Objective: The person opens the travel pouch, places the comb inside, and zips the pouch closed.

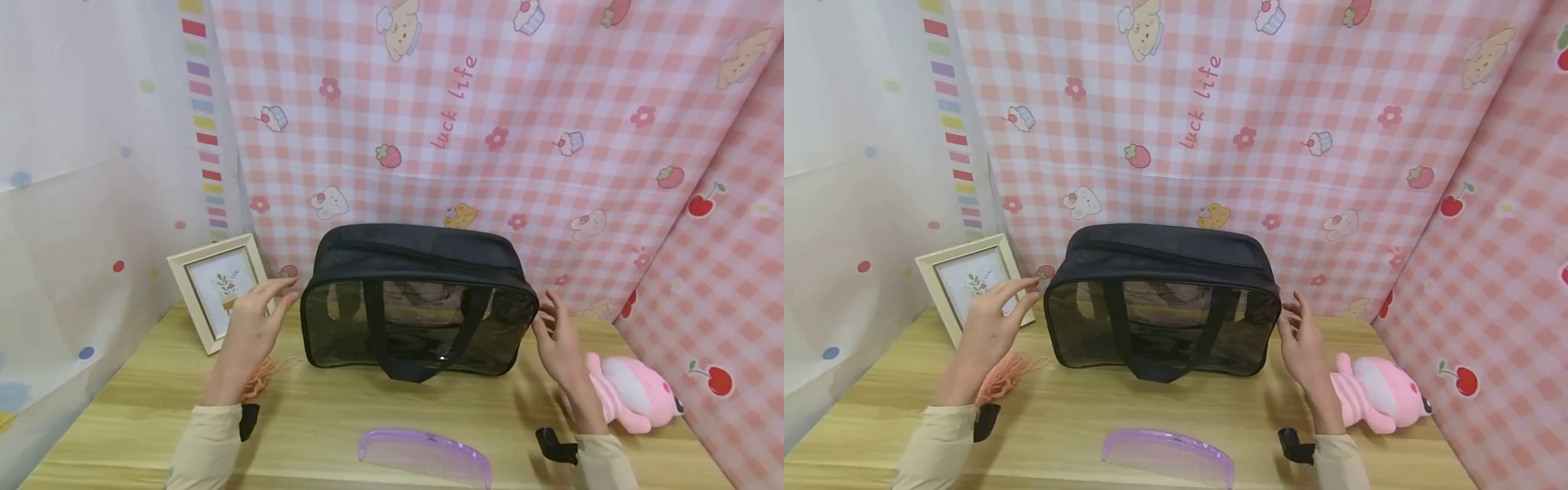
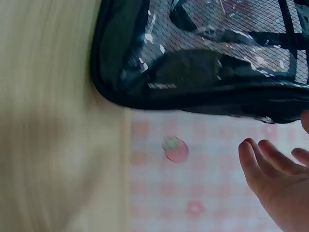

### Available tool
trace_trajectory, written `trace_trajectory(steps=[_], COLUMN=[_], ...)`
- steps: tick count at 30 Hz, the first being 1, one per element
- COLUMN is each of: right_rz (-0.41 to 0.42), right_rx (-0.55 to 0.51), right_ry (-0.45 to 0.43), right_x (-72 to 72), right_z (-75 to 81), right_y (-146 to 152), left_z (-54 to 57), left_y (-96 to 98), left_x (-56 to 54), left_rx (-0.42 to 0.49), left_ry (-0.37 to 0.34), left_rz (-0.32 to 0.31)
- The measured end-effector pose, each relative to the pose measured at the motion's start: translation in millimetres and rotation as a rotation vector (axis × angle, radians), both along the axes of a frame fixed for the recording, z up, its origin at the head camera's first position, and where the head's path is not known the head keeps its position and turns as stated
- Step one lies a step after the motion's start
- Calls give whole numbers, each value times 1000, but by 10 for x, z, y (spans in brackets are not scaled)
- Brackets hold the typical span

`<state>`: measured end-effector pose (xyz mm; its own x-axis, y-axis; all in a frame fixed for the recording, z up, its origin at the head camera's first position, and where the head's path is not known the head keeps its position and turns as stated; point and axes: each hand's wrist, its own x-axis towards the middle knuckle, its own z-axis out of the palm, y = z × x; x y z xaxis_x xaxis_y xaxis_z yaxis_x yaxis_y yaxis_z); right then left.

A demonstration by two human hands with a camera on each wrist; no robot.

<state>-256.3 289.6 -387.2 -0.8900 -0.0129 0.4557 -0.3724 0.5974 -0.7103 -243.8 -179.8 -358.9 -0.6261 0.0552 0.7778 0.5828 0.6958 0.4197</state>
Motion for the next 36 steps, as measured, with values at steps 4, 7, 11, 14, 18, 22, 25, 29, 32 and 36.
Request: trace_trajectory(steps=[4, 7, 11, 14, 18, 22, 25, 29, 32, 36], right_rz=[81, 173, 237, 226, 155, 54, -11, -64, -84, -101], right_rx=[-247, -431, -549, -603, -704, -823, -895, -972, -993, -972], right_ry=[-149, -240, -295, -288, -267, -247, -215, -178, -176, -179], right_x=[-35, -62, -94, -118, -137, -136, -139, -139, -143, -182], right_z=[-55, -90, -125, -139, -146, -133, -123, -118, -96, -10], right_y=[-3, -9, -15, -22, -24, -8, 8, 13, -3, -37], left_z=[-15, -22, -32, -35, -29, -27, -22, -14, -18, -35], left_y=[111, 180, 229, 240, 247, 258, 265, 257, 234, 202], left_x=[-30, -48, -66, -74, -90, -113, -122, -120, -110, -85], left_rx=[82, 130, 149, 146, 146, 145, 142, 130, 123, 132], left_ry=[57, 72, 83, 96, 117, 131, 137, 147, 154, 151], left_rz=[-78, -144, -170, -160, -173, -188, -190, -188, -178, -164])
